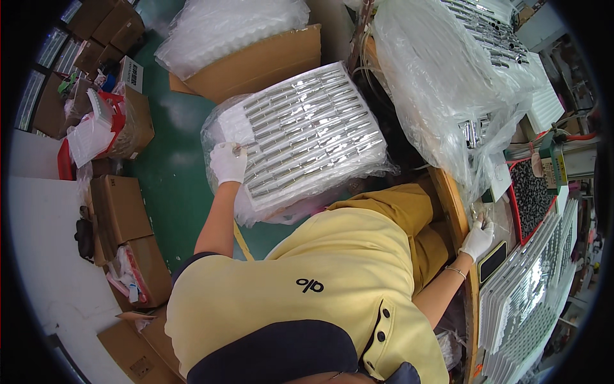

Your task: Assembling small metal components using manual pressure and packaging them into plastic bags.

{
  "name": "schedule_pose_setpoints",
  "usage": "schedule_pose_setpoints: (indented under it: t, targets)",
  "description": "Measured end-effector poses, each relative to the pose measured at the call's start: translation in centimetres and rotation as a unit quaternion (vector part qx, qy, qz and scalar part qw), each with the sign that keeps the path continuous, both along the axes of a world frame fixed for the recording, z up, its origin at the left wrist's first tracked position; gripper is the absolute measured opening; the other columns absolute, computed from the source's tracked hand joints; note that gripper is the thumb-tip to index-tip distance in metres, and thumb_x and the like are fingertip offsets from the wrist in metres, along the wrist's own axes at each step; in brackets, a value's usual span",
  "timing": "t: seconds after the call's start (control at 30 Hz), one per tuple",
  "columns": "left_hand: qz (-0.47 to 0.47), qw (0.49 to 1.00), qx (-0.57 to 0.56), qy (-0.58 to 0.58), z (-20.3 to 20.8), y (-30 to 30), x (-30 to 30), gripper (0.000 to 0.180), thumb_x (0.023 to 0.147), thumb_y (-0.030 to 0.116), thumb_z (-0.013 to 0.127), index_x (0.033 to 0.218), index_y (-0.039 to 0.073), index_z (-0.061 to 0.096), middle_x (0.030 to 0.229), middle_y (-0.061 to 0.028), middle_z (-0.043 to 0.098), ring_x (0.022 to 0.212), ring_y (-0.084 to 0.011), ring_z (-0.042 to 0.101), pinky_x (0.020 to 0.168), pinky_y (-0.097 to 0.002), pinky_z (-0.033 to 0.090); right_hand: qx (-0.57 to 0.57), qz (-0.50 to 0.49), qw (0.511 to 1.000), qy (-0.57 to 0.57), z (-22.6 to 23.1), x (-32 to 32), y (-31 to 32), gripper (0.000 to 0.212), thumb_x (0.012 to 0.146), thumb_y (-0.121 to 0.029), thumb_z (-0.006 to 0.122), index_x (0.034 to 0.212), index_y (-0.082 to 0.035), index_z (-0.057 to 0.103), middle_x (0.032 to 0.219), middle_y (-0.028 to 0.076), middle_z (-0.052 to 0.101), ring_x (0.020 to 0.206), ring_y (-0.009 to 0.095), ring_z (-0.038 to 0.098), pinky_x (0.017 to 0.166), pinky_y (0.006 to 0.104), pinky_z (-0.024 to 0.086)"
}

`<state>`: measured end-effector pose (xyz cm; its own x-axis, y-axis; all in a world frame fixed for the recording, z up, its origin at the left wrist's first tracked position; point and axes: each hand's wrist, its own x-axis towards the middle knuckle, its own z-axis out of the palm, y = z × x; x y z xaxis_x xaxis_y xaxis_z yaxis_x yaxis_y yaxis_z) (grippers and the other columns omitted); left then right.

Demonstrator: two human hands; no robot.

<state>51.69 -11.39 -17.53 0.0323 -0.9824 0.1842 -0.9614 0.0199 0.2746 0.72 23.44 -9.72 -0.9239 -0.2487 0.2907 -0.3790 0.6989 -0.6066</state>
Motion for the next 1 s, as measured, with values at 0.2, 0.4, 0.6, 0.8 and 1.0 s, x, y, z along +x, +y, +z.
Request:
schedule_pose_setpoints:
  t: [0.2, 0.4, 0.6, 0.8, 1.0]
  targets:
    - [-0.064, 0.995, 0.068, -0.034, 1.0, -1.4, 0.7, 0.022, 0.071, 0.028, 0.073, 0.087, 0.013, 0.07, 0.096, -0.0113, 0.063, 0.096, -0.0321, 0.057, 0.083, -0.0414, 0.047, -0.028, 0.014, 0.999, -0.012, 0.0, 0.0, 0.0, 0.022, 0.091, -0.019, 0.061, 0.094, 0.002, 0.065, 0.082, 0.007, 0.067, 0.072, 0.013, 0.055, 0.069, 0.0269, 0.044]
    - [-0.208, 0.966, 0.153, 0.023, 0.2, -5.1, 2.8, 0.024, 0.069, 0.027, 0.077, 0.084, 0.009, 0.07, 0.089, -0.0172, 0.065, 0.092, -0.0333, 0.06, 0.083, -0.0395, 0.048, -0.015, 0.005, 1.0, -0.005, 0.0, -0.1, 0.1, 0.021, 0.091, -0.019, 0.061, 0.096, 0.001, 0.064, 0.085, 0.008, 0.069, 0.074, 0.015, 0.059, 0.071, 0.028, 0.045]
    - [-0.166, 0.978, 0.129, -0.013, 1.4, -4.3, 3.6, 0.028, 0.068, 0.026, 0.079, 0.084, 0.006, 0.07, 0.093, -0.0163, 0.064, 0.092, -0.0328, 0.06, 0.082, -0.0388, 0.048, -0.015, 0.005, 1.0, -0.009, -0.3, -0.2, 0.3, 0.022, 0.091, -0.02, 0.061, 0.098, 0.0, 0.065, 0.088, 0.009, 0.069, 0.078, 0.015, 0.061, 0.074, 0.0281, 0.046]
    - [-0.051, 0.975, -0.073, 0.205, -0.6, -1.7, 2.2, 0.027, 0.088, 0.017, 0.06, 0.11, 0.001, 0.062, 0.113, -0.0176, 0.058, 0.106, -0.0303, 0.055, 0.095, -0.0365, 0.042, 0.011, -0.009, 1.0, -0.004, 0.0, -0.1, -0.1, 0.023, 0.091, -0.021, 0.061, 0.099, 0.0, 0.065, 0.089, 0.009, 0.069, 0.078, 0.016, 0.061, 0.075, 0.0285, 0.046]
    - [-0.061, 0.897, -0.063, 0.434, -2.0, 1.4, -1.1, 0.039, 0.099, 0.014, 0.04, 0.137, 0.003, 0.039, 0.135, -0.0134, 0.044, 0.125, -0.0205, 0.041, 0.106, -0.0329, 0.032, -0.028, 0.011, 1.0, -0.007, -0.6, -0.6, 0.3, 0.023, 0.09, -0.021, 0.062, 0.099, 0.0, 0.065, 0.089, 0.009, 0.069, 0.076, 0.017, 0.061, 0.073, 0.0293, 0.046]
